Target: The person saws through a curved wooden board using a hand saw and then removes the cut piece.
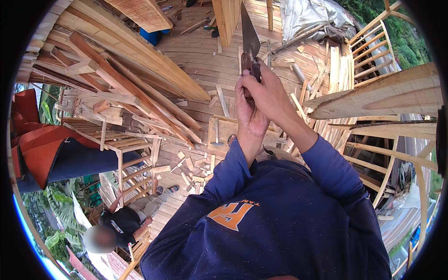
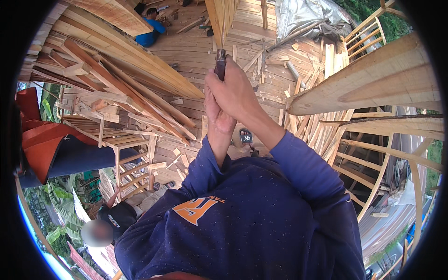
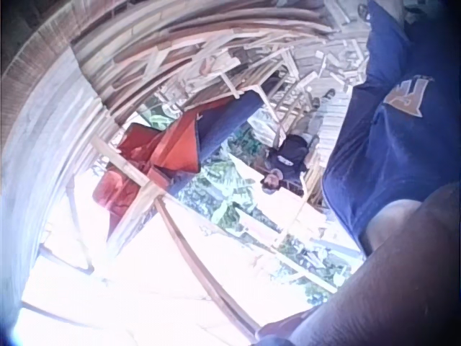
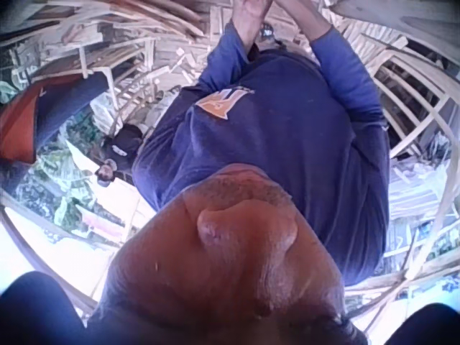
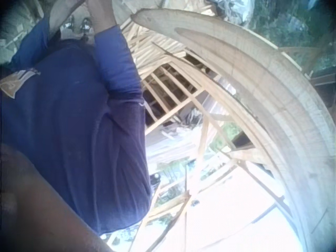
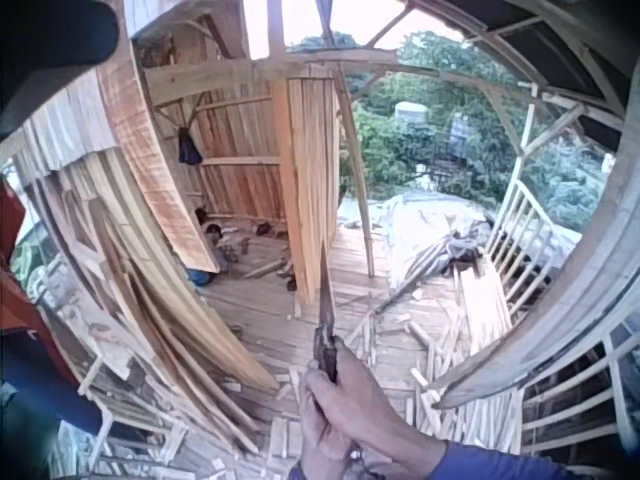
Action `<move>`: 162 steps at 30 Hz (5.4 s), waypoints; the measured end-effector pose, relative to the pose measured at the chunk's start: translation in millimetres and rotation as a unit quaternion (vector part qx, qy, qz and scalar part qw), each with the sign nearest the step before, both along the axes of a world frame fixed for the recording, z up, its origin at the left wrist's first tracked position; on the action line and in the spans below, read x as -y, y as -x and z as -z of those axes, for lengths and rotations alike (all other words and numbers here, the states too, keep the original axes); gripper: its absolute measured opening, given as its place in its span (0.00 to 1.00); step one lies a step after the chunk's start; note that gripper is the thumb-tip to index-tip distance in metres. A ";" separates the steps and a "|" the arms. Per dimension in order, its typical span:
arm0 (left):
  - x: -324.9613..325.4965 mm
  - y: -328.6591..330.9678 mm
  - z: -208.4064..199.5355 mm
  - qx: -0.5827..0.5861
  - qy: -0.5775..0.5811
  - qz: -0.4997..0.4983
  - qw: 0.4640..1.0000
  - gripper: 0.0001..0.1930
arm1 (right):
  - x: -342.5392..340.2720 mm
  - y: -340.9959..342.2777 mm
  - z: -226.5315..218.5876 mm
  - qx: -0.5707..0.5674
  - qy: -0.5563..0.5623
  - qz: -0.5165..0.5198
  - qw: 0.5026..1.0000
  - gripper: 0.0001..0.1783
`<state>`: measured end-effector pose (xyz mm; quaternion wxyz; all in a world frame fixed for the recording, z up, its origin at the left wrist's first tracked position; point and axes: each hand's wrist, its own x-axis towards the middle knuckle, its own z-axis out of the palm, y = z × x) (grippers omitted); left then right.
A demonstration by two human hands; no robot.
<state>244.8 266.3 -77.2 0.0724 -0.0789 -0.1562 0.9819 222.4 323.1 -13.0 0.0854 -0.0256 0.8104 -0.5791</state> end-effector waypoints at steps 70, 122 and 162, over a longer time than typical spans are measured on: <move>23.0 27.4 -92.1 -0.063 0.933 -0.107 0.339 0.14 | 3.9 -8.7 -32.5 0.012 0.260 0.029 0.965 0.22; 26.1 -171.7 -393.3 0.078 0.893 -0.266 -0.355 0.19 | 99.2 -24.7 -261.2 -0.125 0.707 -0.429 0.548 0.28; 93.0 -110.4 -359.4 -0.158 0.718 -0.599 -0.316 0.10 | -1.8 -55.5 -308.9 -0.716 -0.045 -0.169 0.676 0.18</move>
